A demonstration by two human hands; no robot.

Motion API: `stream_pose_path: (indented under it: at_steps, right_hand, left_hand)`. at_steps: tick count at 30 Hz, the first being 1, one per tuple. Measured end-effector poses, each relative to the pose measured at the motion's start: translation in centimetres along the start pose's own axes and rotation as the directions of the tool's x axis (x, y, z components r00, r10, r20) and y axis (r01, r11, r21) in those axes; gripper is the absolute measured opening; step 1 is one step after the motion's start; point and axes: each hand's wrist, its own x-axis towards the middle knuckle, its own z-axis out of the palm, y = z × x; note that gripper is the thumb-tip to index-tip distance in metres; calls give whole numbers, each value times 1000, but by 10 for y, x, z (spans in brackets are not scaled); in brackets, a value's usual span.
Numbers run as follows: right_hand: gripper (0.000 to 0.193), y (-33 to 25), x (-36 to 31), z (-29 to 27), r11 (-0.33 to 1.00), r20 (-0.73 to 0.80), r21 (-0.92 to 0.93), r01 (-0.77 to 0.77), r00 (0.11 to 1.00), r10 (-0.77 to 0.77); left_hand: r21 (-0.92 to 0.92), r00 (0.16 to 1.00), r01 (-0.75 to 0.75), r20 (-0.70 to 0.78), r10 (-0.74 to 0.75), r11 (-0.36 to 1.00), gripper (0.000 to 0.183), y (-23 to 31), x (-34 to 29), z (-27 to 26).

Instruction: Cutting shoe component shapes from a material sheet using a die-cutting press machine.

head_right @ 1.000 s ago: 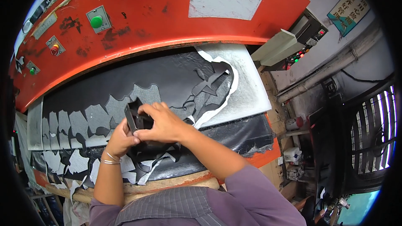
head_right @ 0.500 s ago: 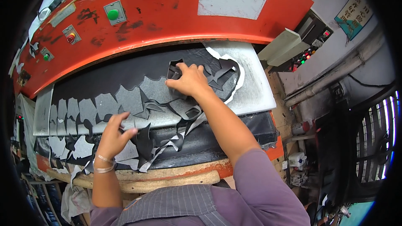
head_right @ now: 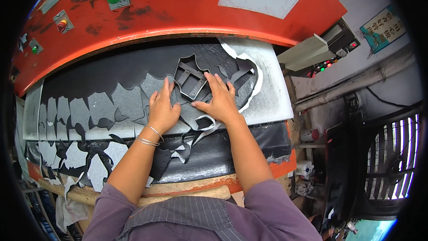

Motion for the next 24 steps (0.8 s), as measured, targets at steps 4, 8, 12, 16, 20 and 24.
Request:
stream_pose_path:
  at_steps: [4,8,12,16,20,24]
  right_hand:
    - [91,-4,-2,0,998,-74,-44,34,997,-37]
    - [89,-4,-2,2,998,-80,-53,39,996,-43]
    - [89,-3,2,2,996,-95,-48,71,993,-75]
    - [90,-4,-1,1,996,-87,-50,75,993,-79]
    - [101,-10,-3,-7,993,-22,-115,31,999,-34]
    - [93,3,-58,-25,904,57,-333,-268,951,303]
  left_hand:
    - [-11,999,-26,34,26,1000,80,-3,1,-9]
    - [27,998,-53,29,52,998,79,-4,2,-9]
    - [-19,999,-35,-4,35,999,77,0,3,-8]
    - [23,997,-55,-50,57,998,76,-2,1,-5]
    - [-19,998,-41,-40,40,999,79,-1,1,-8]
    - [-257,997,5,-67,-23,966,79,-30,-18,-40]
